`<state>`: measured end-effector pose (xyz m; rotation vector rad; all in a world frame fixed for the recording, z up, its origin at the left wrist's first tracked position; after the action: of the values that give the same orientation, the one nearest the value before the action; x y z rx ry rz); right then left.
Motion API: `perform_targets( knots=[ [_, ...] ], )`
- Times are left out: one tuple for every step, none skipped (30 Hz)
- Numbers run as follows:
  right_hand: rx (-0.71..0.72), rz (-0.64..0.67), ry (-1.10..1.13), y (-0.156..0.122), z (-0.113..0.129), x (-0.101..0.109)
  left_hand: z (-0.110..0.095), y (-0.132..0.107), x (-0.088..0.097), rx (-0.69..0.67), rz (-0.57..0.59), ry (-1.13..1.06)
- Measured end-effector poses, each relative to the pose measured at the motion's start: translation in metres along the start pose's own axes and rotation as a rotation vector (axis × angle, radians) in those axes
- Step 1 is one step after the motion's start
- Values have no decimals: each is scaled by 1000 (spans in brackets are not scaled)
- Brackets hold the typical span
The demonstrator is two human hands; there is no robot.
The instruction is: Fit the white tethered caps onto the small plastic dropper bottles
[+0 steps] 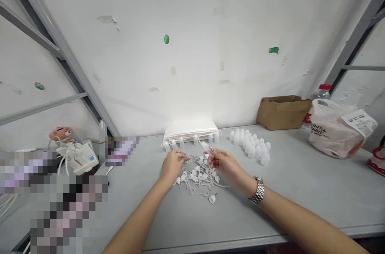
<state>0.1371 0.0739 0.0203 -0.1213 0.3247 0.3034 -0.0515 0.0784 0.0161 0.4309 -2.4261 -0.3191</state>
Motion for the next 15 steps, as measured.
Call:
perform_targets(
  knots=[
    [25, -18, -62, 0, 0, 1, -2, 2, 5, 22, -33, -75],
    [62, -47, -138, 0, 1, 3, -4, 3, 11, 41, -76, -170],
    [111, -80, -227, 0, 1, 4, -7, 3, 16, 67, -117, -278],
    [171, -118, -323, 0, 1, 5, -10, 2, 21, 91, -151, -384],
    [233, -152, -419, -1, 1, 6, -14, 1, 24, 108, -177, -481],
    [291, -177, -509, -2, 1, 6, -18, -1, 25, 115, -185, -552],
    [336, -189, -587, -4, 0, 5, -22, -4, 24, 117, -186, -597],
    [366, -187, -652, -5, -1, 3, -26, -7, 22, 115, -177, -620],
    [380, -173, -698, -7, -3, 1, -29, -10, 19, 108, -158, -627],
    [382, -149, -722, -8, -4, -1, -32, -13, 16, 108, -136, -628],
    [377, -123, -729, -10, -6, -3, -34, -15, 13, 118, -120, -629],
    [370, -101, -726, -11, -6, -5, -35, -17, 11, 127, -107, -630],
    [363, -83, -719, -13, -7, -7, -35, -18, 9, 139, -94, -631],
    [358, -72, -712, -14, -7, -8, -35, -18, 7, 150, -79, -635],
    [355, -68, -709, -15, -6, -8, -34, -18, 6, 159, -60, -641]
  ],
)
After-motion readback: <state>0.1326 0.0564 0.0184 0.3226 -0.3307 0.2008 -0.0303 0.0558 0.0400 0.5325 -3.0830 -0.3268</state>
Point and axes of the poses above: each hand's wrist, its own y-axis towards the middle knuckle, its own x-axis out of the back of the hand, z = x × y, the point moved 4 cm from there along y, towards the middle knuckle, and after that the axes turned 5 degrees about -z, right-handed, at the moved point
